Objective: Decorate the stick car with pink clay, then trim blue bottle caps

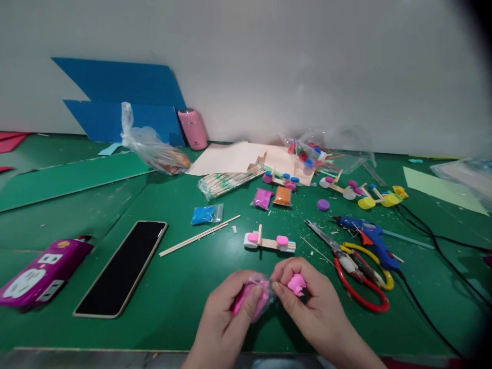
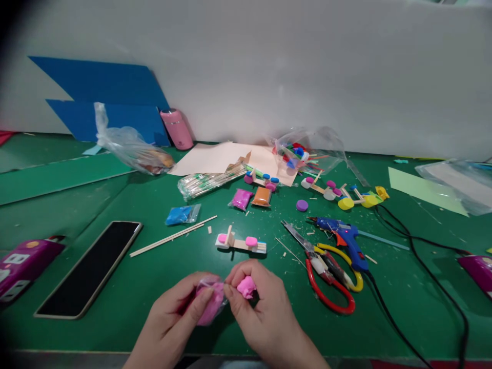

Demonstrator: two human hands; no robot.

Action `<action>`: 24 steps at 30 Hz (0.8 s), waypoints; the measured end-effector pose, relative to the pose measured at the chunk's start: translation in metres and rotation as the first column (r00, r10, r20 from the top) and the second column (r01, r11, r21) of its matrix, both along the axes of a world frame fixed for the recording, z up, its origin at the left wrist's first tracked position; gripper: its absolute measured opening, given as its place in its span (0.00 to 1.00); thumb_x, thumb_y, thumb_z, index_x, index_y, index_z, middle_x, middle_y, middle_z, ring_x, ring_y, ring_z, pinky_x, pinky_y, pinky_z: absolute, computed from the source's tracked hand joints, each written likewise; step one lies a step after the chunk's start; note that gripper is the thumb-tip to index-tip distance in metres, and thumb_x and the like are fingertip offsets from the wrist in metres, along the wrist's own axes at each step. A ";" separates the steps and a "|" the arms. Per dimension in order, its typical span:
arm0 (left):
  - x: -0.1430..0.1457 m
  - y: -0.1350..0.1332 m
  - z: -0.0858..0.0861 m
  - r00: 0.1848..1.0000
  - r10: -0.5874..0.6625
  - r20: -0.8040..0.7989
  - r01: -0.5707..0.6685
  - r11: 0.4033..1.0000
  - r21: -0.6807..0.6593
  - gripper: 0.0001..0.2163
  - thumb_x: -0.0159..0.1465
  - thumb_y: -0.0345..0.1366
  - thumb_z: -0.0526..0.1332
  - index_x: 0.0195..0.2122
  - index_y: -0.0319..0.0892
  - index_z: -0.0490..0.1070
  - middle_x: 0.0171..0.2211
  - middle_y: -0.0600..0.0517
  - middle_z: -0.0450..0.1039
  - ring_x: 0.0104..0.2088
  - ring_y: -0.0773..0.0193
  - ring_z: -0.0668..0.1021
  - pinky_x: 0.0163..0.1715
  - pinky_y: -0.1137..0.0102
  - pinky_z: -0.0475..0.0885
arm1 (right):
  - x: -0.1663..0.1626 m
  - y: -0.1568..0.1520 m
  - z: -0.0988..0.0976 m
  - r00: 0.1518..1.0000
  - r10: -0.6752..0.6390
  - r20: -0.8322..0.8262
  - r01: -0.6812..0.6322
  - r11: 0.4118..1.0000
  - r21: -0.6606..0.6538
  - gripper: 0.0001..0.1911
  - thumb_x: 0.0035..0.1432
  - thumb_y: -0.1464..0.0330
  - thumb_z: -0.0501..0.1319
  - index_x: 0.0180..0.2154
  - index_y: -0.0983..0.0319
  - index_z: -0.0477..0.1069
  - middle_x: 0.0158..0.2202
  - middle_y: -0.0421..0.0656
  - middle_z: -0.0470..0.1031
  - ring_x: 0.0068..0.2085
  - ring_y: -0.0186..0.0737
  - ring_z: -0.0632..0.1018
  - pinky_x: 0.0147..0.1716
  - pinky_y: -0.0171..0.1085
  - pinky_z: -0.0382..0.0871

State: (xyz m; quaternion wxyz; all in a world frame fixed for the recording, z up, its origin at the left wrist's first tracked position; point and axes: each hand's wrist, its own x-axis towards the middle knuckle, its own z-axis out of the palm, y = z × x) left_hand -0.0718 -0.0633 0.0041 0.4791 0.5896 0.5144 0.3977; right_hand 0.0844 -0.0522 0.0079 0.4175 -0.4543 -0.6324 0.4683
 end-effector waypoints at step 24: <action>0.004 0.009 -0.007 0.961 0.258 0.099 -0.241 0.958 -0.158 0.07 0.56 0.37 0.58 0.28 0.42 0.73 0.25 0.53 0.72 0.27 0.66 0.71 0.27 0.76 0.66 | 0.004 0.002 -0.005 0.978 -0.194 -0.083 0.178 0.970 -0.168 0.07 0.54 0.66 0.56 0.27 0.59 0.58 0.34 0.41 0.71 0.31 0.34 0.70 0.29 0.32 0.63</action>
